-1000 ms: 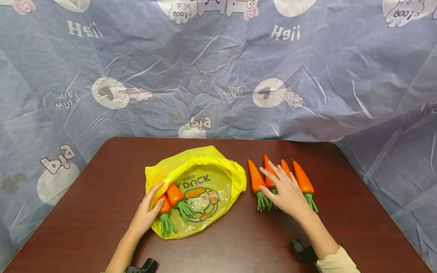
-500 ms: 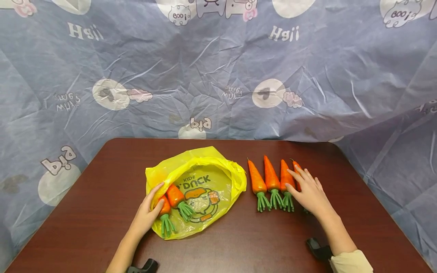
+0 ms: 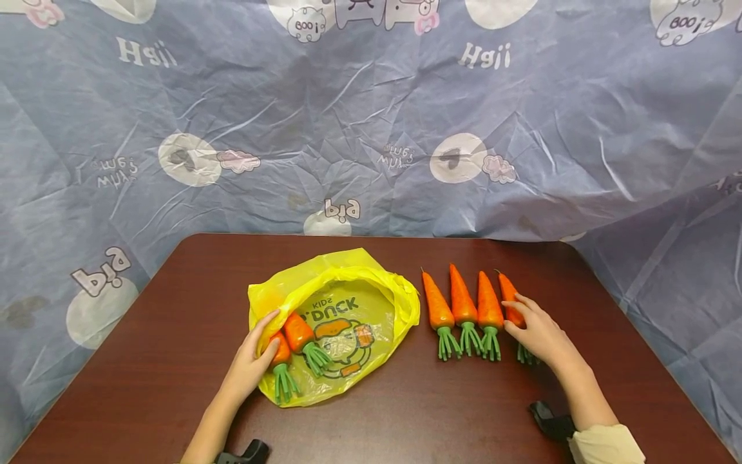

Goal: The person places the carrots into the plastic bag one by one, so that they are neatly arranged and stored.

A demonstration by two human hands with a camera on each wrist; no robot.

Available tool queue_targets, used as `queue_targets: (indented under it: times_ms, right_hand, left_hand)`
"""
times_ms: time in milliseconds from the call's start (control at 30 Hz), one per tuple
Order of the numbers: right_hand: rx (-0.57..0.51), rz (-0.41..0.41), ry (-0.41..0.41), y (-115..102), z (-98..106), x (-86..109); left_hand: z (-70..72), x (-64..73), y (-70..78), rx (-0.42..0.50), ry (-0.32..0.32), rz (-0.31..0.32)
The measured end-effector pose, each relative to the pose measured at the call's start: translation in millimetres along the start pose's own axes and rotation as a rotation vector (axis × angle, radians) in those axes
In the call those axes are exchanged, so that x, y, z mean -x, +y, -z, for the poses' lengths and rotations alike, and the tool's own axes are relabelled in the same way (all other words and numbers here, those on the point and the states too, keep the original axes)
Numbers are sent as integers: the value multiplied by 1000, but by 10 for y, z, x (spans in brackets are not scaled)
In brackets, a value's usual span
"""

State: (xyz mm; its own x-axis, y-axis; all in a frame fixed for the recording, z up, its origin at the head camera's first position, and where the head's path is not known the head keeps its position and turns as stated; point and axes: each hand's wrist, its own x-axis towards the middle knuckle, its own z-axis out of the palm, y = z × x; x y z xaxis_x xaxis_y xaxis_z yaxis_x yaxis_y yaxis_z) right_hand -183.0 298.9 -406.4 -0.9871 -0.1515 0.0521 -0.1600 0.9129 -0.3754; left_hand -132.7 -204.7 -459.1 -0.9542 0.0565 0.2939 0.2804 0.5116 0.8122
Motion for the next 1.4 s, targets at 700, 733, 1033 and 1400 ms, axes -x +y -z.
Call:
queue_targets:
  times_ms: [700, 733, 1033, 1400]
  right_hand:
    - [15, -50, 51, 52, 25, 84]
    - [15, -46, 63, 46, 36, 88]
    - [2, 3, 204, -40, 107, 138]
    - [-57, 82, 251, -370, 182, 182]
  left_hand:
    - [-19, 14, -48, 4, 3, 12]
    - [-19, 13, -50, 5, 4, 12]
    - [-15, 2, -56, -2, 5, 6]
    - [-16, -2, -52, -15, 6, 15]
